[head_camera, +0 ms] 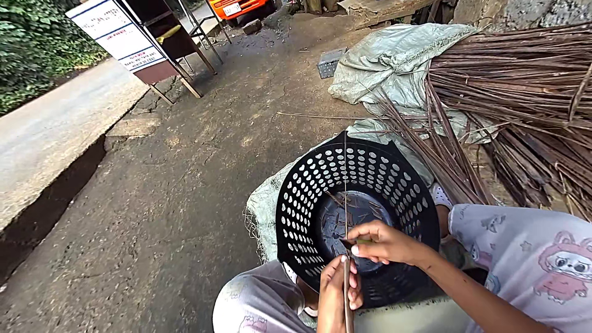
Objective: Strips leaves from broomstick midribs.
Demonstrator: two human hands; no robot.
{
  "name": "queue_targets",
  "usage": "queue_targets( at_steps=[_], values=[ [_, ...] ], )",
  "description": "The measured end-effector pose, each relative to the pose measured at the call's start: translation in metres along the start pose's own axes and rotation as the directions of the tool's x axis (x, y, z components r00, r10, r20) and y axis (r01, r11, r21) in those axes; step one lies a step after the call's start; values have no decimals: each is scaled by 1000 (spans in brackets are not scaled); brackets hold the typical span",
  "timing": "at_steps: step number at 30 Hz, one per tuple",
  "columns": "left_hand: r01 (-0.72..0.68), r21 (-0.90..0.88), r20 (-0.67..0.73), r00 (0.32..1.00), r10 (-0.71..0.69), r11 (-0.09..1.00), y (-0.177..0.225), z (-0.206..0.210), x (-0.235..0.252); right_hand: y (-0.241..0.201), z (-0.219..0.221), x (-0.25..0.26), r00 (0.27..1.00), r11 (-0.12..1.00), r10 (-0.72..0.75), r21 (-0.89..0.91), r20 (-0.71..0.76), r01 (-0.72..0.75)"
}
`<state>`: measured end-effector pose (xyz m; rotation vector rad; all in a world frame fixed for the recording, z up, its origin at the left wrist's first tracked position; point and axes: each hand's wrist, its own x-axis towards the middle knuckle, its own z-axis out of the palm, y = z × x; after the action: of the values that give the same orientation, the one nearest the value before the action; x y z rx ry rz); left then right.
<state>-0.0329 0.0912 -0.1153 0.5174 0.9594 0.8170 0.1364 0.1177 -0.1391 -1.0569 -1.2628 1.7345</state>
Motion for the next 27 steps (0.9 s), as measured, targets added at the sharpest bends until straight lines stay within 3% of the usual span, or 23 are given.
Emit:
queue_targets(
  at_steps=[4, 7, 11, 13, 16, 19, 21, 24, 27],
  values=[
    [103, -253, 86, 993, -84, 962, 1, -2, 6, -2, 13, 1, 973, 998, -64, -43, -222, 56],
    [177, -304, 140, 980, -140, 936, -2, -4, 4, -8, 5, 6, 909, 998, -53, -57, -412, 32],
    [209, -334, 160, 974, -163, 919, -4, -5, 7, -14, -5, -3, 991, 995, 101, -2, -85, -102],
    [235, -374, 201, 965, -169, 897, -4, -6, 9, -9, -2, -2, 994, 992, 111, 68, -20, -109],
    [295, -470, 270, 945, -182, 832, -4, -7, 9, -14, 4, 1, 980, 988, 74, 151, -183, -46],
    [337, -509, 288, 934, -212, 792, -4, -6, 7, -20, 2, 6, 877, 982, 73, 189, -475, 20],
    [335, -495, 290, 933, -211, 802, -6, -9, 5, -25, -9, 7, 836, 977, 88, 211, -542, 34],
    [269, -389, 221, 956, -194, 881, -5, -9, 5, -26, -4, -7, 954, 985, 103, 165, -283, -58],
    [158, -127, 88, 985, -148, 979, -4, 1, 4, -16, 12, -8, 984, 979, 150, 156, -98, -134]
  ],
)
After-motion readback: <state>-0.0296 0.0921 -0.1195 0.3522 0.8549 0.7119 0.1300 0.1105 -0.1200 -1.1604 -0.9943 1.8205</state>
